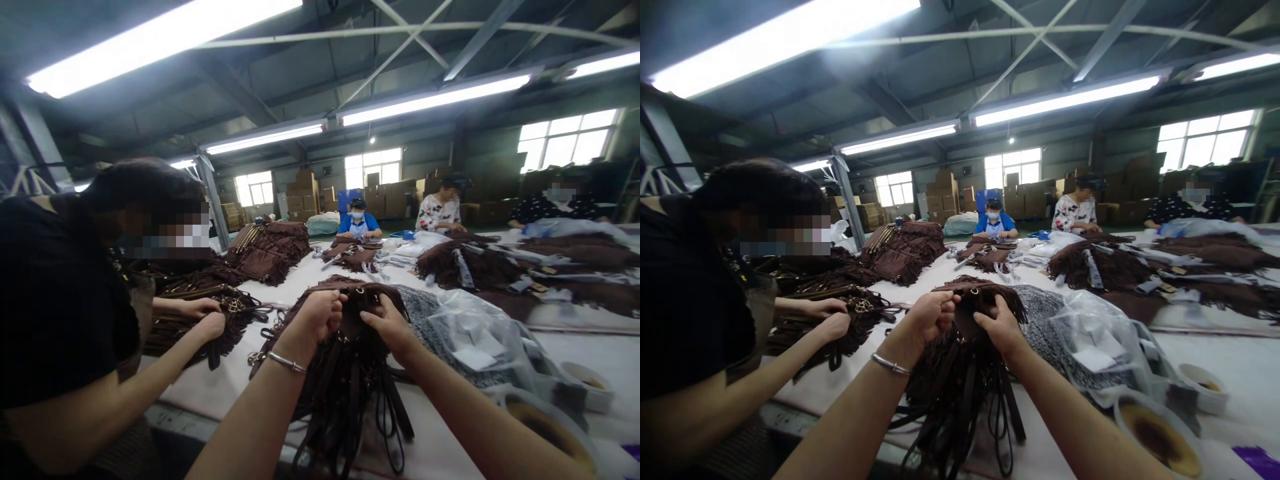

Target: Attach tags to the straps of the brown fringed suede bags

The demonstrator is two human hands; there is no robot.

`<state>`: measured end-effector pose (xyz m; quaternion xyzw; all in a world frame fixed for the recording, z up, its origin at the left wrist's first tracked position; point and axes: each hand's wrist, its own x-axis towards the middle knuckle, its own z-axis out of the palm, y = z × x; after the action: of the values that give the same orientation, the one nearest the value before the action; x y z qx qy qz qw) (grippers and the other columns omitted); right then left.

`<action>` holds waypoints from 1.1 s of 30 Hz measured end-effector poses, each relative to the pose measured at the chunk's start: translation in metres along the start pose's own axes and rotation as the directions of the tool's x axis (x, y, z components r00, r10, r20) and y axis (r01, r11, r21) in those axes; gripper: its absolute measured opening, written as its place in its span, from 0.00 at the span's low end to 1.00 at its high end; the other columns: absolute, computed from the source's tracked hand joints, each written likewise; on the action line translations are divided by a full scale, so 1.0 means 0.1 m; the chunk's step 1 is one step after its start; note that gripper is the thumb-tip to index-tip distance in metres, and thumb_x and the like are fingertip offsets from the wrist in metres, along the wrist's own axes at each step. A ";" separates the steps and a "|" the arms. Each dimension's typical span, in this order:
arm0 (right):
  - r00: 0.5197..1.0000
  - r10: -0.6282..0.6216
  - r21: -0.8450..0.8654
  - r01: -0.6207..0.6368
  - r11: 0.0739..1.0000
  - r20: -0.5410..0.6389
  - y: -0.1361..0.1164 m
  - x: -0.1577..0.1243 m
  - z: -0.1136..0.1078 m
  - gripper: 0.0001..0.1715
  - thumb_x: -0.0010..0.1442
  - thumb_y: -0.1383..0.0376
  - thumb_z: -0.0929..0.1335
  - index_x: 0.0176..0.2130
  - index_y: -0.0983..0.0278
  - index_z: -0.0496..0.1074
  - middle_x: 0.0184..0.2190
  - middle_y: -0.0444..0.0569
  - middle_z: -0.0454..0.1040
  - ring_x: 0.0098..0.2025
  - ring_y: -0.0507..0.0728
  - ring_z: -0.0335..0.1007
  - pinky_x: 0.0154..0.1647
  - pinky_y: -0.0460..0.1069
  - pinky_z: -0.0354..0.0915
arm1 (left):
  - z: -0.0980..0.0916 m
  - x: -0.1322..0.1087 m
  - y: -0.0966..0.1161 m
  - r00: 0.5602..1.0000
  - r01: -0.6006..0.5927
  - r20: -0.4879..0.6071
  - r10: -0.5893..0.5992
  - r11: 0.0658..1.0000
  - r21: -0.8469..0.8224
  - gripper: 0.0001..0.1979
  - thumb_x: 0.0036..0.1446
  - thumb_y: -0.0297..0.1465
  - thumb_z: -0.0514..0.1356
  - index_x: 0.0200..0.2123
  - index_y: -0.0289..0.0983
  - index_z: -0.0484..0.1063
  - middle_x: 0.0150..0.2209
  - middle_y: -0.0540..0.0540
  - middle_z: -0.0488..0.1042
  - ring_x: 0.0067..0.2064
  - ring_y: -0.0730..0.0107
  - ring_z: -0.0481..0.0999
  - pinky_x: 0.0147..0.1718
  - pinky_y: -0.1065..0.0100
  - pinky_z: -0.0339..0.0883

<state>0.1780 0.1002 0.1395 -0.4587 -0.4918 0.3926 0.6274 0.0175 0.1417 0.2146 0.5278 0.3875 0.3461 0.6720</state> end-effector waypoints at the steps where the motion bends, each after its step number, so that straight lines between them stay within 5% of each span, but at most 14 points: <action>1: 1.000 0.019 0.042 -0.019 0.999 -0.008 0.00 0.00 0.02 0.32 0.50 0.59 0.72 0.53 0.62 0.63 0.35 0.47 0.78 0.36 0.57 0.76 0.37 0.50 0.71 | 0.00 -0.02 -0.02 1.000 0.008 0.011 -0.008 1.000 0.020 0.08 0.60 0.32 0.49 0.34 0.35 0.64 0.19 0.61 0.47 0.16 0.82 0.45 0.18 0.76 0.40; 6: 0.985 0.091 0.084 -0.079 0.993 -0.146 0.07 0.05 -0.04 0.10 0.50 0.61 0.68 0.33 0.65 0.67 0.20 0.40 0.69 0.21 0.50 0.67 0.24 0.45 0.66 | -0.12 -0.14 -0.05 1.000 -0.026 0.019 0.023 0.983 0.182 0.09 0.53 0.33 0.55 0.33 0.33 0.69 0.19 0.58 0.56 0.17 0.81 0.52 0.18 0.76 0.45; 11: 0.984 0.124 -0.050 -0.132 0.990 -0.131 0.18 0.07 -0.27 0.06 0.48 0.63 0.67 0.25 0.63 0.66 0.15 0.39 0.67 0.16 0.49 0.63 0.17 0.44 0.60 | -0.43 -0.21 -0.13 0.984 -0.125 -0.072 0.165 0.912 0.391 0.12 0.51 0.34 0.59 0.19 0.35 0.68 0.16 0.54 0.64 0.18 0.78 0.58 0.19 0.73 0.48; 19: 0.981 0.194 -0.557 -0.171 0.813 -0.018 0.48 -0.14 -0.54 0.08 0.52 0.63 0.62 0.23 0.59 0.66 0.15 0.40 0.70 0.18 0.54 0.69 0.21 0.48 0.64 | -0.60 -0.34 -0.85 0.991 0.010 -0.122 0.046 0.905 0.424 0.11 0.53 0.32 0.53 0.32 0.35 0.75 0.28 0.47 0.76 0.21 0.76 0.66 0.18 0.75 0.56; 24: 0.989 -0.119 -0.881 0.130 0.456 0.084 0.45 -0.33 -0.57 0.11 0.57 0.61 0.64 0.37 0.57 0.75 0.28 0.49 0.79 0.31 0.61 0.76 0.32 0.52 0.66 | -0.44 -0.45 -1.19 0.989 0.075 -0.149 -0.010 0.898 0.434 0.11 0.55 0.34 0.53 0.26 0.36 0.71 0.21 0.49 0.73 0.19 0.76 0.65 0.17 0.75 0.54; 29: 0.815 -0.399 -0.819 0.531 0.220 0.421 0.43 -0.30 -0.19 0.26 0.57 0.62 0.67 0.55 0.60 0.70 0.53 0.55 0.73 0.56 0.67 0.67 0.57 0.60 0.60 | -0.22 -0.48 -1.18 0.992 -0.018 -0.108 0.061 0.932 0.363 0.12 0.59 0.35 0.50 0.27 0.37 0.68 0.19 0.51 0.70 0.17 0.76 0.65 0.17 0.75 0.55; 33: 0.788 -0.407 -0.803 0.566 0.186 0.461 0.56 -0.09 -0.06 0.31 0.55 0.68 0.67 0.58 0.62 0.67 0.56 0.56 0.70 0.58 0.68 0.63 0.57 0.62 0.60 | -0.26 -0.48 -1.13 0.995 0.005 -0.098 0.026 0.953 0.304 0.13 0.59 0.36 0.50 0.27 0.37 0.67 0.18 0.52 0.69 0.16 0.77 0.63 0.16 0.75 0.55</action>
<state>0.1793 0.1055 0.0824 -0.5147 -0.7849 -0.1373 0.3166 -0.0211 0.0885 0.1075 0.6088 0.4667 0.3122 0.5604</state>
